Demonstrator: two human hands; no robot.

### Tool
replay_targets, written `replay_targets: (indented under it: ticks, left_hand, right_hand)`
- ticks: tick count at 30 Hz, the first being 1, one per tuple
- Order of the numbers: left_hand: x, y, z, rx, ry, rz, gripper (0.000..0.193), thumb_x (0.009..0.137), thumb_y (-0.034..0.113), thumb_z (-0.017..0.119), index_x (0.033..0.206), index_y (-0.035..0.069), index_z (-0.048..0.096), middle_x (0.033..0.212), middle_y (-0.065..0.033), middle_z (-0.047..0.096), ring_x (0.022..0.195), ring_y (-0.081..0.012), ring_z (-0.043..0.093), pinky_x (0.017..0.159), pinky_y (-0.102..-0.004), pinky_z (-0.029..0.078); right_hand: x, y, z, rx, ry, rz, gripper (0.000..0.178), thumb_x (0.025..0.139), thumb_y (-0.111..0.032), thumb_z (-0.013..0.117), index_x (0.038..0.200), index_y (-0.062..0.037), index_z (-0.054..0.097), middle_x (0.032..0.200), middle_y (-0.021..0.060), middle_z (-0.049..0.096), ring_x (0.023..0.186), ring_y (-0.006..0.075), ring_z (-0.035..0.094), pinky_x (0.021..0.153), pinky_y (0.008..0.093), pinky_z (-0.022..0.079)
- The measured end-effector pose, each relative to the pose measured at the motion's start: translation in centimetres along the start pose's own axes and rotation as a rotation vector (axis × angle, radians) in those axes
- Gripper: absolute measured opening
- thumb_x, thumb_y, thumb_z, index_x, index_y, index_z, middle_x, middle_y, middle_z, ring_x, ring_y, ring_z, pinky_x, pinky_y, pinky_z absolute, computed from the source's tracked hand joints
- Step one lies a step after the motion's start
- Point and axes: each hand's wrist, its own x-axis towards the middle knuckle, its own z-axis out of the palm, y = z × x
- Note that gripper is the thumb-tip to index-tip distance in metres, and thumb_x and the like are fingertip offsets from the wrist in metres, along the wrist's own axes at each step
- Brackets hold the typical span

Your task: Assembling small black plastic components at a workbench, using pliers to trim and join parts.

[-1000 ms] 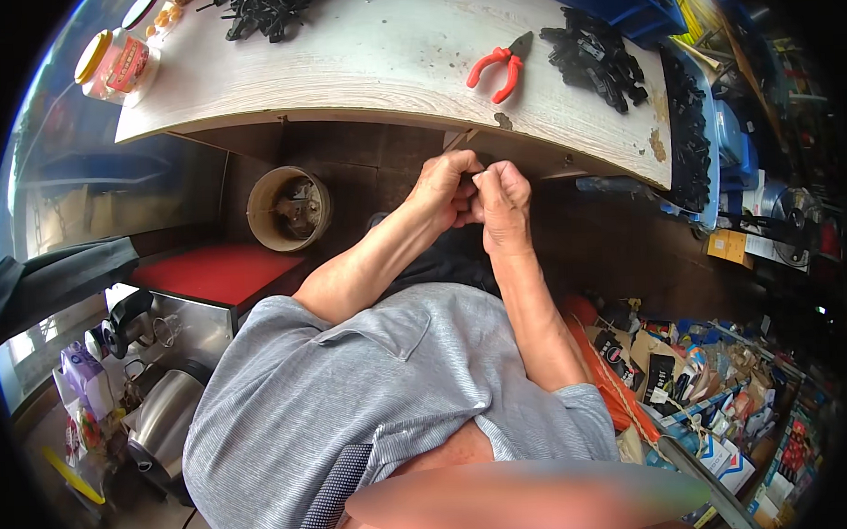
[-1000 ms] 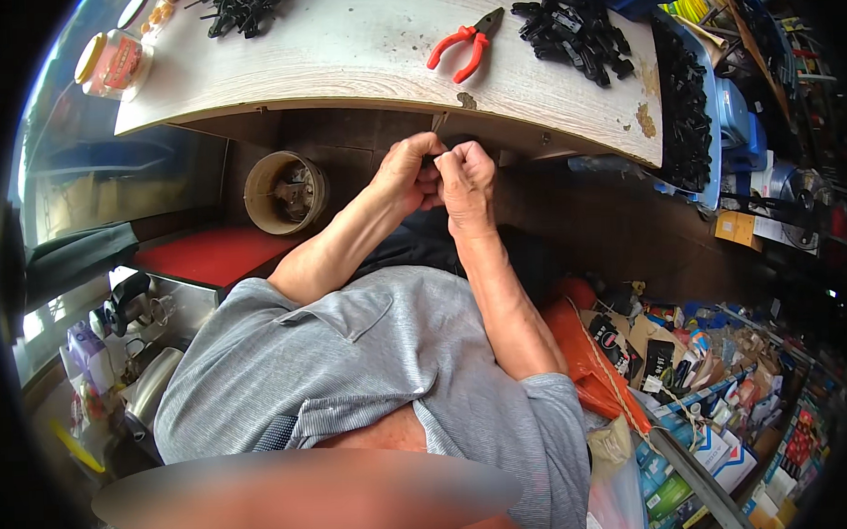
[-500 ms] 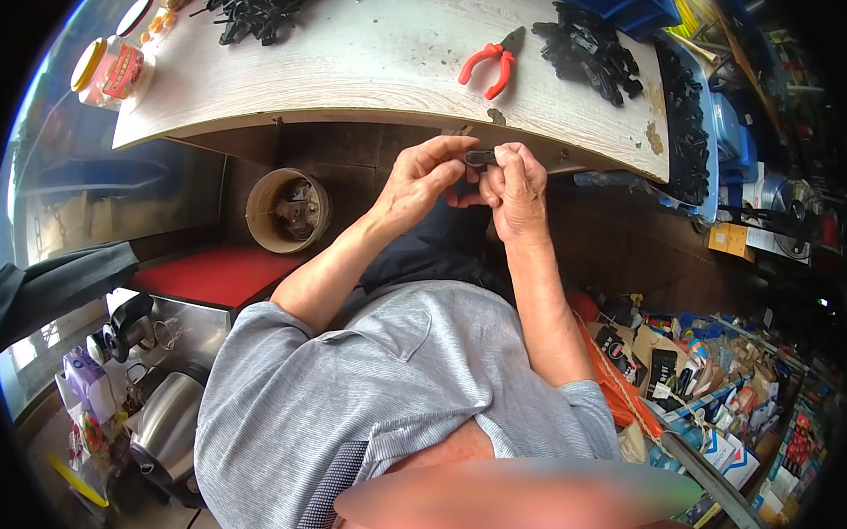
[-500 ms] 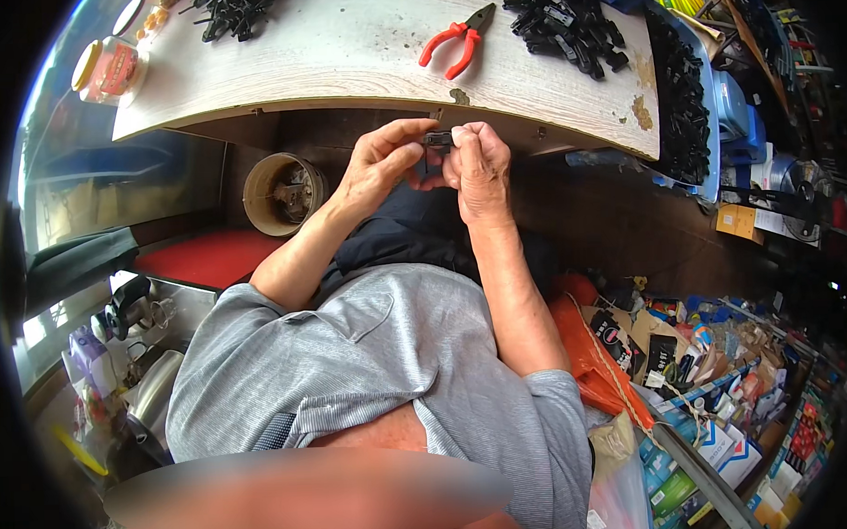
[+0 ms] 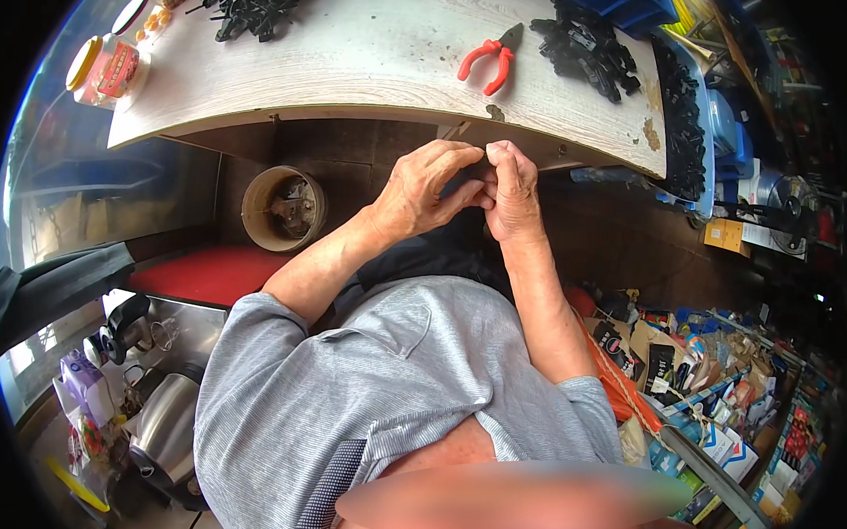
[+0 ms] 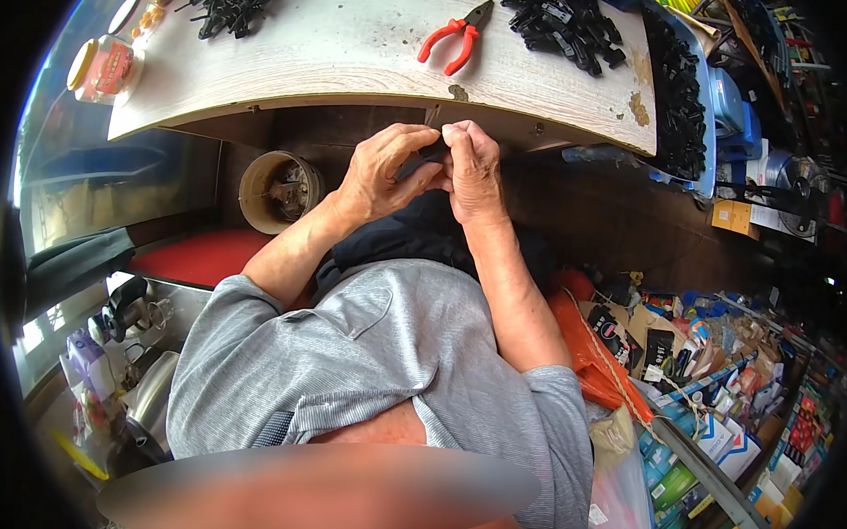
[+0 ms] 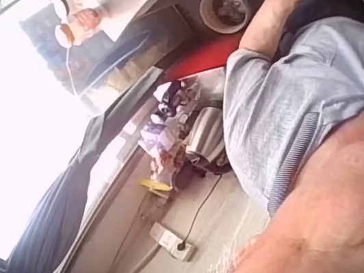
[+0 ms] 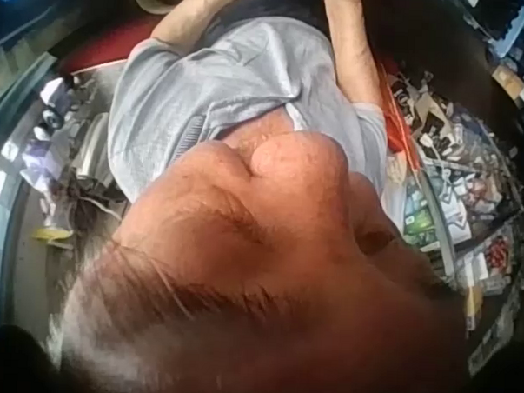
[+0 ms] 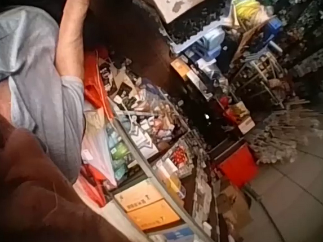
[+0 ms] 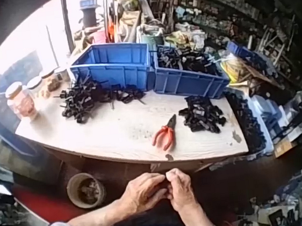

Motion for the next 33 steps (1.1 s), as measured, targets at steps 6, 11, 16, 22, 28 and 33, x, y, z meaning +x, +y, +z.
replay_targets:
  ticks: [6, 11, 16, 22, 28, 33]
  left_hand:
    - [-0.1, 0.3, 0.4, 0.041, -0.008, -0.215, 0.027, 0.079, 0.004, 0.074, 0.103, -0.001, 0.061, 0.088, -0.0145, 0.066, 0.074, -0.0250, 0.068, 0.060, -0.0309, 0.054]
    - [0.3, 0.7, 0.6, -0.032, 0.054, -0.309, 0.020, 0.080, 0.004, 0.071, 0.097, 0.000, 0.062, 0.077, -0.0128, 0.064, 0.064, -0.0245, 0.066, 0.054, -0.0315, 0.051]
    - [1.3, 0.5, 0.2, 0.135, 0.055, -0.184, 0.020, 0.072, 0.010, 0.073, 0.083, 0.004, 0.057, 0.069, -0.0121, 0.060, 0.059, -0.0313, 0.062, 0.052, -0.0391, 0.050]
    - [2.7, 0.2, -1.9, 0.198, -0.080, -0.130, 0.022, 0.072, 0.010, 0.074, 0.089, 0.004, 0.063, 0.075, -0.0121, 0.062, 0.060, -0.0307, 0.061, 0.054, -0.0358, 0.050]
    - [8.2, -1.7, -6.5, 0.262, 0.141, -0.152, 0.028, 0.079, 0.020, 0.072, 0.101, 0.006, 0.065, 0.088, -0.0145, 0.066, 0.079, -0.0357, 0.065, 0.071, -0.0422, 0.053]
    - [15.3, -10.2, -10.5, 0.726, 0.381, -0.146, 0.022, 0.082, 0.018, 0.066, 0.102, 0.008, 0.065, 0.105, -0.0144, 0.065, 0.088, -0.0351, 0.066, 0.076, -0.0449, 0.053]
  right_hand:
    - [0.0, 0.5, 0.5, 0.024, 0.010, -0.002, 0.022, 0.094, -0.028, 0.055, 0.077, -0.0145, 0.051, 0.056, -0.0070, 0.033, 0.044, 0.0036, 0.030, 0.039, 0.0217, 0.027]
    - [0.1, 0.6, 1.2, 0.052, 0.036, -0.012, 0.022, 0.094, -0.027, 0.054, 0.076, -0.0150, 0.051, 0.056, -0.0063, 0.036, 0.044, 0.0046, 0.033, 0.039, 0.0224, 0.027]
    - [0.1, 0.6, 1.8, 0.007, 0.093, -0.019, 0.021, 0.096, -0.027, 0.053, 0.077, -0.0154, 0.053, 0.060, -0.0056, 0.044, 0.047, 0.0048, 0.038, 0.040, 0.0221, 0.028]
    - [-0.1, 0.0, 3.3, 0.039, 0.163, -0.065, 0.022, 0.097, -0.026, 0.052, 0.077, -0.0160, 0.052, 0.058, -0.0063, 0.041, 0.047, 0.0040, 0.038, 0.040, 0.0215, 0.028]
    - [1.1, -3.9, 2.2, 0.057, 0.087, -0.089, 0.033, 0.092, -0.027, 0.052, 0.065, -0.0135, 0.039, 0.050, -0.0035, 0.025, 0.041, 0.0099, 0.031, 0.047, 0.0444, 0.058]
    - [3.6, -8.1, 1.3, 0.041, 0.197, -0.125, 0.037, 0.094, -0.027, 0.049, 0.061, -0.0138, 0.037, 0.048, -0.0026, 0.026, 0.043, 0.0115, 0.033, 0.054, 0.0505, 0.057]
